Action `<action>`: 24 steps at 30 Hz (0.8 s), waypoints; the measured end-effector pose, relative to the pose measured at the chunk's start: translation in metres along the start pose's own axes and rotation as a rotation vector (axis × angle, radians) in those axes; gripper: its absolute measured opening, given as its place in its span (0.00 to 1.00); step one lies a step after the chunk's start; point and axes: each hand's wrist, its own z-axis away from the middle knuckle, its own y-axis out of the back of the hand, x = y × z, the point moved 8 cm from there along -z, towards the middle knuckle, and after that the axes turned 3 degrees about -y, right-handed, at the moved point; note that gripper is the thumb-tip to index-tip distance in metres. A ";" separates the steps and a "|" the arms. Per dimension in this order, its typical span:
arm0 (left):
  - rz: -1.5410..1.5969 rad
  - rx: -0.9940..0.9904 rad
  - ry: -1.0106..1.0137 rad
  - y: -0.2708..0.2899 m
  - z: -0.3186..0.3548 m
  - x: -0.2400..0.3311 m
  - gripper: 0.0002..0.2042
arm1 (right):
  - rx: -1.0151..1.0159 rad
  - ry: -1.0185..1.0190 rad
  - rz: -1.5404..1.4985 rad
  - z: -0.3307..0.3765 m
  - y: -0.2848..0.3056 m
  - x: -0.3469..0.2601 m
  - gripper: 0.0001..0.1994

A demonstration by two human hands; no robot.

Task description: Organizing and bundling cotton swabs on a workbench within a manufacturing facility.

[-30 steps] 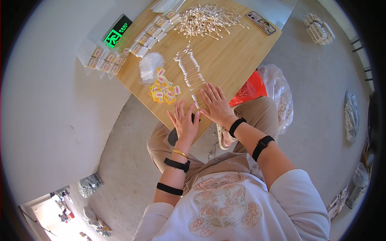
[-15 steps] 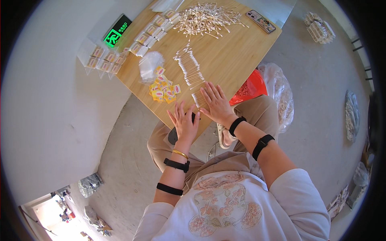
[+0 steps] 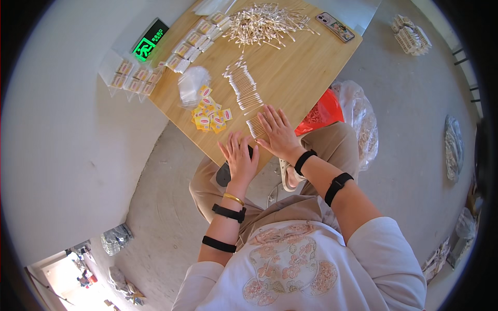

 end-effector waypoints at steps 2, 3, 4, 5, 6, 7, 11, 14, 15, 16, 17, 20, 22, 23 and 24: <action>0.012 0.022 0.002 0.002 -0.007 0.002 0.20 | 0.006 0.000 0.008 0.001 0.000 0.000 0.41; 0.028 0.038 -0.014 0.003 -0.012 0.005 0.21 | 0.009 0.004 0.005 0.001 0.001 0.000 0.41; 0.045 0.055 -0.030 0.004 -0.016 0.007 0.22 | 0.011 0.006 0.003 0.002 0.001 0.000 0.41; 0.046 0.055 -0.031 0.002 -0.022 0.008 0.22 | 0.011 0.005 0.005 0.003 0.001 0.001 0.41; 0.026 0.036 -0.046 -0.003 -0.029 0.012 0.24 | 0.013 0.008 0.030 0.003 0.001 0.002 0.41; 0.007 0.017 -0.061 -0.007 -0.033 0.015 0.26 | 0.013 0.011 0.056 0.004 0.000 0.004 0.41; -0.101 0.014 -0.074 -0.025 -0.037 0.002 0.28 | 0.001 0.021 0.034 0.001 0.004 -0.004 0.40; -0.129 -0.064 -0.022 -0.032 -0.035 -0.001 0.30 | 0.004 0.037 -0.028 -0.001 0.003 -0.007 0.39; -0.133 -0.049 -0.042 -0.033 -0.035 0.003 0.30 | 0.015 0.022 -0.013 0.000 0.003 -0.004 0.39; -0.140 -0.035 -0.061 -0.033 -0.035 0.006 0.30 | 0.027 0.009 0.000 0.001 0.003 -0.001 0.38; -0.150 -0.028 -0.047 -0.032 -0.035 0.005 0.30 | 0.029 0.012 0.001 0.002 0.005 0.000 0.38; -0.149 -0.069 -0.035 -0.033 -0.034 0.002 0.30 | 0.001 0.025 0.016 0.001 0.003 -0.002 0.38; -0.085 0.054 -0.005 -0.022 -0.028 -0.005 0.30 | -0.005 0.044 0.011 -0.001 0.002 -0.007 0.39; -0.087 0.059 -0.002 -0.019 -0.026 -0.007 0.30 | -0.010 0.034 -0.006 0.001 0.001 -0.004 0.40; -0.045 0.062 0.078 -0.014 -0.024 -0.016 0.29 | -0.015 0.023 -0.021 0.001 0.000 0.000 0.40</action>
